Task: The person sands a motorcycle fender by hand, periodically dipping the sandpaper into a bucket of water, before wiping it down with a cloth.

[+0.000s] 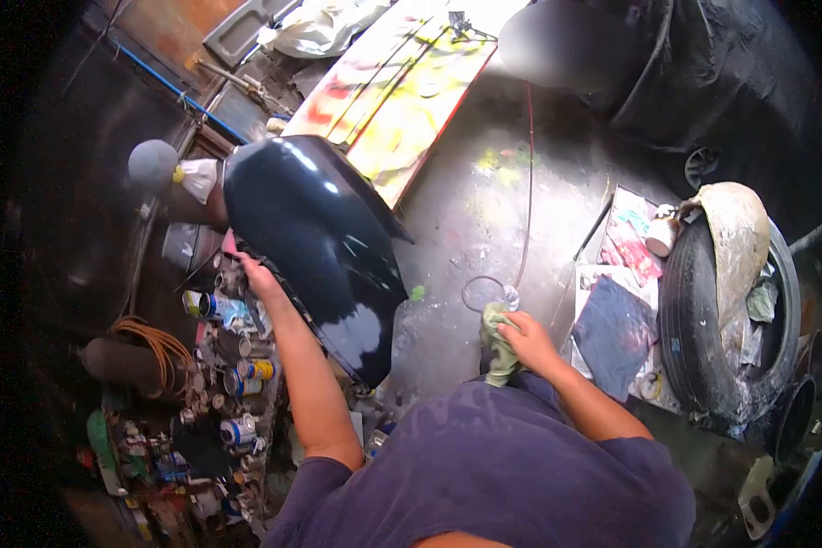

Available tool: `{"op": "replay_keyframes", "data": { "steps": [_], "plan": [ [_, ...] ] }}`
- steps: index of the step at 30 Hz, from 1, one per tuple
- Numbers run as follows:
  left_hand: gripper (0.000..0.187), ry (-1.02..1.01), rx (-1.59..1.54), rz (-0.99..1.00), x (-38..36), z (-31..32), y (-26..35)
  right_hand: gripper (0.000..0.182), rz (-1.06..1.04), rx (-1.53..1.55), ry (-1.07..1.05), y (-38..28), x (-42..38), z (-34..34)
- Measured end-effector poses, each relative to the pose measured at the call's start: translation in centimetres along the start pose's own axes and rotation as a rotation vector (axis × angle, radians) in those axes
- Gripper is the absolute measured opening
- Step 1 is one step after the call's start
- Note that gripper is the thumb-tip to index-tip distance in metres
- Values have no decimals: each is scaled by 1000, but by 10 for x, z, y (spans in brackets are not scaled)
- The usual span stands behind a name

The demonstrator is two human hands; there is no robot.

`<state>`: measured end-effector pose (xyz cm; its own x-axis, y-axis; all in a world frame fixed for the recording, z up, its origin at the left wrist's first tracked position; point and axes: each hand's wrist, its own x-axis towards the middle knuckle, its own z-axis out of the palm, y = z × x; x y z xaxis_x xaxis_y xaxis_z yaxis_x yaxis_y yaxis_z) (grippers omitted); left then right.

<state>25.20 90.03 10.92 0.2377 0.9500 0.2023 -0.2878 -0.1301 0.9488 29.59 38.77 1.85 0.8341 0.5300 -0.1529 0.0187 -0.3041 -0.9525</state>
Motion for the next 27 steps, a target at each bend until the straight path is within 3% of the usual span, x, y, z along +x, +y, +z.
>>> {"op": "replay_keyframes", "data": {
  "steps": [2,7,11,15,22,27],
  "plan": [
    [57,-159,-284,-67,31,26,-53,32,23,-17,75,0,27,-20],
    [51,-501,-785,-550,52,118,-71,32,82,-74,280,22,112,-65],
    [50,-622,-773,-608,78,179,-70,32,61,-51,363,14,177,-98],
    [41,-589,-803,-633,132,202,-136,32,45,-71,400,-3,222,-118],
    [42,-540,-689,-679,191,237,-205,30,145,-34,447,-5,258,-132],
    [43,-333,-575,-736,251,260,-263,30,243,-28,436,-6,300,-141]
  ]
}}
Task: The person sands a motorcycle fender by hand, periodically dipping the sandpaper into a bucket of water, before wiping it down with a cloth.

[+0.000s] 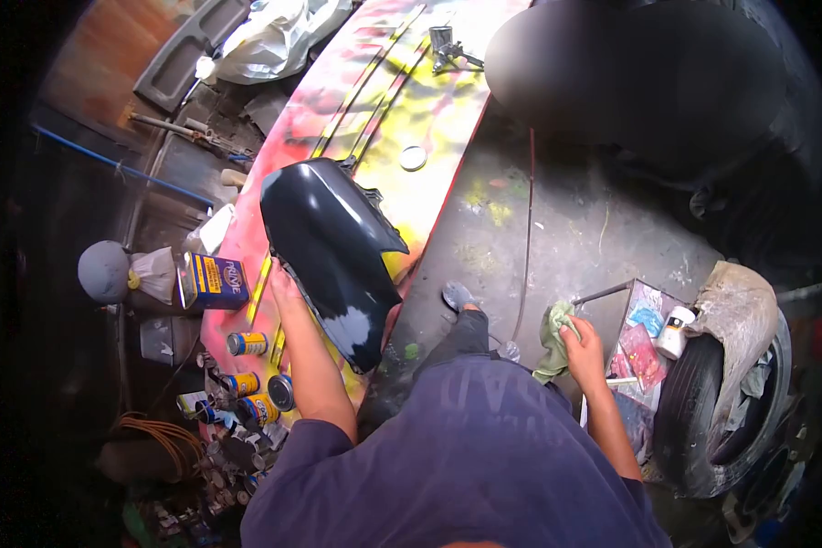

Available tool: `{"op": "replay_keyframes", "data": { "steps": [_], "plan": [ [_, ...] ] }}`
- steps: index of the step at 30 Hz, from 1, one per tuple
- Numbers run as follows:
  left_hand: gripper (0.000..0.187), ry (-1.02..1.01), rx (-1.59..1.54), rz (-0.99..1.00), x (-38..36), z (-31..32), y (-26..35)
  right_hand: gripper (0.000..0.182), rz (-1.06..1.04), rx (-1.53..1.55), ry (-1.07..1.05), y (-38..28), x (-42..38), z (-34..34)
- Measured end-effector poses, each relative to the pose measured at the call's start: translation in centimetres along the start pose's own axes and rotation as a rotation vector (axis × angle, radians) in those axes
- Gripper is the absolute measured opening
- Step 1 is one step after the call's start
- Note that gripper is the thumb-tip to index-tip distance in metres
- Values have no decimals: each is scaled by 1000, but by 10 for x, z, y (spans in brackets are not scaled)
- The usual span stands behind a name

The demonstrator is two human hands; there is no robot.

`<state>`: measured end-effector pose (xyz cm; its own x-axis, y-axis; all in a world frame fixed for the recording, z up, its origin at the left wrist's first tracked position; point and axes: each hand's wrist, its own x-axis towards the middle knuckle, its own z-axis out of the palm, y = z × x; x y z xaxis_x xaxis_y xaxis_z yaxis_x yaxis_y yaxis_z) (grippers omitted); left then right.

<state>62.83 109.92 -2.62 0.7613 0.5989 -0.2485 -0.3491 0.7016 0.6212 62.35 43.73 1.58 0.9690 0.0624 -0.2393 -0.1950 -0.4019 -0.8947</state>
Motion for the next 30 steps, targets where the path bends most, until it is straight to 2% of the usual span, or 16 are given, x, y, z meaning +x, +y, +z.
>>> {"op": "replay_keyframes", "data": {
  "steps": [2,5,6,8,12,15,18,24,30],
  "plan": [
    [43,80,-11,12,35,-7,-1,31,1,50,27,-2,28,9],
    [42,96,-88,12,87,-16,-3,32,16,95,33,-5,79,27],
    [41,168,-104,25,106,-20,-6,32,23,95,22,-12,97,33],
    [39,132,-93,36,146,-47,-14,32,37,89,-26,-37,126,43],
    [36,233,-94,87,173,-46,-18,33,4,99,-68,-71,172,63],
    [34,283,-106,86,191,-54,-21,34,118,103,-60,-98,187,76],
    [34,244,-144,66,201,-69,-25,36,101,59,-94,-80,204,79],
    [30,487,-133,147,202,-47,-42,35,99,-50,-150,-97,236,88],
    [21,538,-182,255,231,-52,-62,34,100,-129,-180,-117,250,91]
  ]
}}
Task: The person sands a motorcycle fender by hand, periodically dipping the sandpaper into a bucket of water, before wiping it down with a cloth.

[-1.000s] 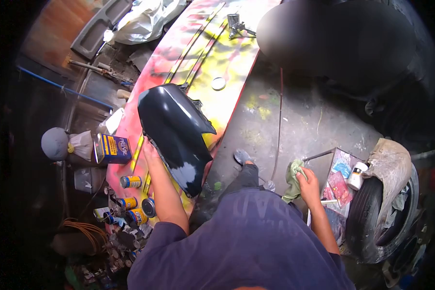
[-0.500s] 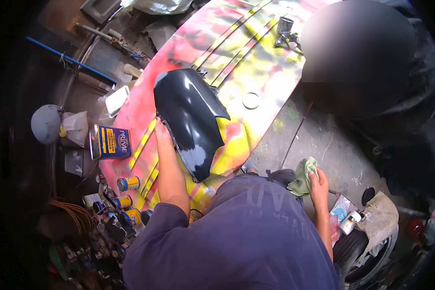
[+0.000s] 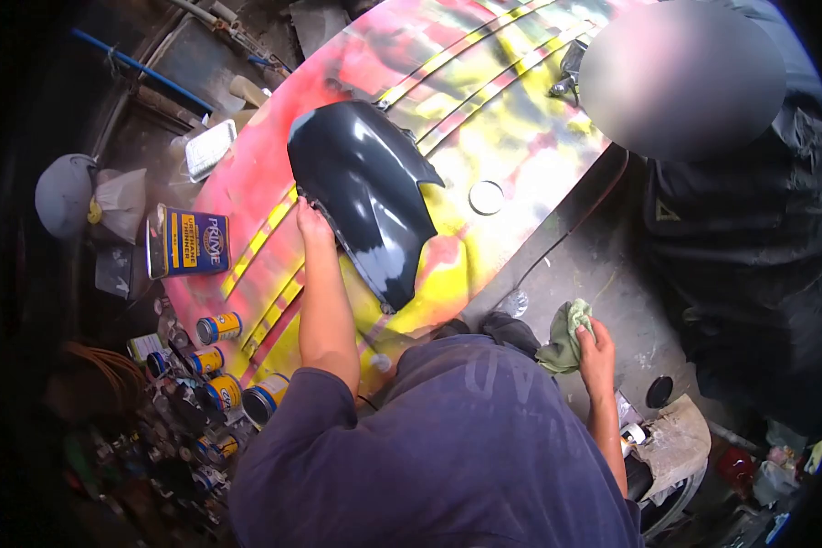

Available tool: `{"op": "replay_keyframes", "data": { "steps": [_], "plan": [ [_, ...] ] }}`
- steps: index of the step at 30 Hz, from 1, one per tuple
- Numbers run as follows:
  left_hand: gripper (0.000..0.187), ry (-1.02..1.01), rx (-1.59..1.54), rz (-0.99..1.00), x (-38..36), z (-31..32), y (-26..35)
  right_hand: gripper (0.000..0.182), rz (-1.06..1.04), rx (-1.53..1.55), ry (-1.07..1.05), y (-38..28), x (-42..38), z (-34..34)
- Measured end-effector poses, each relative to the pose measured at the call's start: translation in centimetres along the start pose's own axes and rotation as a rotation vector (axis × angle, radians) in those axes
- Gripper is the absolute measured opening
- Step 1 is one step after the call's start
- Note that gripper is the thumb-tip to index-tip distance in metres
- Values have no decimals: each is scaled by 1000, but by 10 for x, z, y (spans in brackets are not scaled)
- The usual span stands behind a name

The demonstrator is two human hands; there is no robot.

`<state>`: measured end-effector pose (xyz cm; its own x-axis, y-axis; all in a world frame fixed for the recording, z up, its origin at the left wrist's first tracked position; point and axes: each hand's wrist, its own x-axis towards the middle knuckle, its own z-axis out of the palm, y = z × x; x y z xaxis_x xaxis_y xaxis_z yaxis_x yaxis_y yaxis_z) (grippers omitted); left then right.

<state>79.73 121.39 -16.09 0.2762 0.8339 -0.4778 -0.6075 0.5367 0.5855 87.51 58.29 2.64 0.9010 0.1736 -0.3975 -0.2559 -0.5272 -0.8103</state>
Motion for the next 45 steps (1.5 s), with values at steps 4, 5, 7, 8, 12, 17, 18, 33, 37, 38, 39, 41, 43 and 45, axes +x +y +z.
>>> {"op": "replay_keyframes", "data": {
  "steps": [4,5,7,8,12,17,18,33,37,38,39,41,43,45],
  "plan": [
    [17,44,-32,55,0,7,-11,34,-72,-77,-15,18,1,-3],
    [17,54,-39,57,0,5,-12,34,-36,-67,-23,16,-1,-5],
    [15,76,-35,54,-17,17,-10,34,36,-47,-39,5,-6,-3],
    [15,56,-36,58,-15,14,-11,34,69,-47,-58,-3,-7,-2],
    [19,46,-33,-83,-14,13,-4,35,-40,-78,-77,-4,0,4],
    [27,44,244,-5,-69,33,16,29,66,33,-219,-63,3,31],
    [32,-9,384,32,-88,36,21,28,66,-35,-264,-65,7,31],
    [31,-19,628,-13,-165,-31,-30,39,-1019,-869,-629,-275,97,288],
    [34,-133,636,-75,-161,-50,-39,47,-1139,-1076,-581,-262,129,358],
    [33,-105,578,-142,-168,-39,-31,47,-1123,-1109,-581,-250,135,369],
    [32,-110,568,-164,-169,-36,-26,46,-1106,-1142,-577,-249,134,376],
    [30,-124,547,-212,-170,-31,-21,46,-1118,-1130,-557,-242,128,374],
    [28,-132,596,-156,-165,-38,-27,46,-1108,-1147,-563,-234,126,370],
    [27,-121,624,-133,-162,-40,-30,46,-1110,-1181,-582,-229,117,362]
  ]
}}
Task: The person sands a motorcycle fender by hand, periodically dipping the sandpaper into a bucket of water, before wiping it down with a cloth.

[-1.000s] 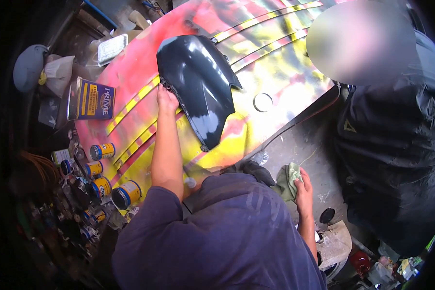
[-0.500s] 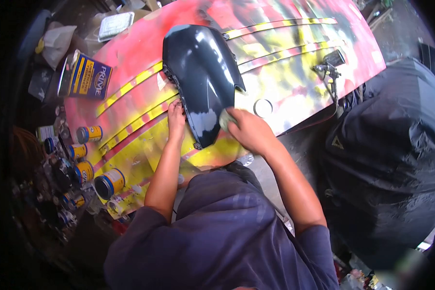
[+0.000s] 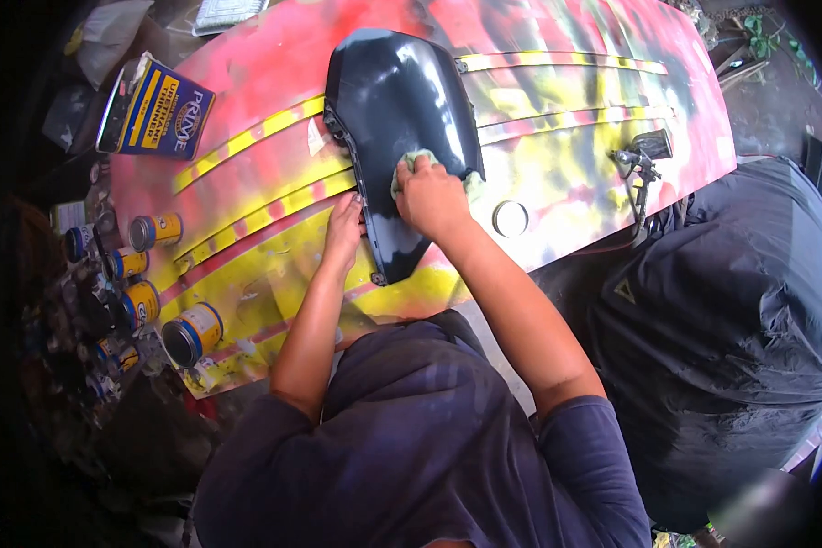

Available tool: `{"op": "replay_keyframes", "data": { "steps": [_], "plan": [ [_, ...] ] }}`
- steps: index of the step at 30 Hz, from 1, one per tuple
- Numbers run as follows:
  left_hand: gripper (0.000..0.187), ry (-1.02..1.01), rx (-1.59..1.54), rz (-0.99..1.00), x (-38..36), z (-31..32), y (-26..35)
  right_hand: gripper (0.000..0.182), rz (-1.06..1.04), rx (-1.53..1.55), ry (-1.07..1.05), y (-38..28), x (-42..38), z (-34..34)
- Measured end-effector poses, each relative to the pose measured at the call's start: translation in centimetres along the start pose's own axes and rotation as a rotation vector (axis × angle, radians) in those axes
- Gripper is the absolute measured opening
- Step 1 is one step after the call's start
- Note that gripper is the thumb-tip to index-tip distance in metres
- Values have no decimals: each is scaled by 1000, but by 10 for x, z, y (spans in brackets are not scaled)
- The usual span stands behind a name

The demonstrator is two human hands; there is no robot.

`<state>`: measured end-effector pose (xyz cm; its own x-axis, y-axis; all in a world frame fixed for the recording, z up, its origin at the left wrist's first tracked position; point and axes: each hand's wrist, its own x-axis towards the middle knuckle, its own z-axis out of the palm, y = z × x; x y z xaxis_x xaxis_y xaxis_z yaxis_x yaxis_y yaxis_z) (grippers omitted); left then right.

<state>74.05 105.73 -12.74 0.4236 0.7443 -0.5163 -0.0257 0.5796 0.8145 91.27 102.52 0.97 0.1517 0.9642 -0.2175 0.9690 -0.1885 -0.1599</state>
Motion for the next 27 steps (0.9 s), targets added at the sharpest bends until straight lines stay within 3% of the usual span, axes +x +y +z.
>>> {"op": "replay_keyframes", "data": {
  "steps": [2,7,14,27],
  "plan": [
    [27,26,2,-21,-2,1,0,46,25,-25,-56,-8,-12,0],
    [25,-5,-55,-73,-12,4,20,46,50,-20,63,-4,0,4],
    [25,-37,-31,-72,-9,-1,15,55,90,-34,-74,-5,18,-17],
    [27,-51,-22,-67,-12,0,21,52,88,-24,-41,-5,-5,1]
  ]
}}
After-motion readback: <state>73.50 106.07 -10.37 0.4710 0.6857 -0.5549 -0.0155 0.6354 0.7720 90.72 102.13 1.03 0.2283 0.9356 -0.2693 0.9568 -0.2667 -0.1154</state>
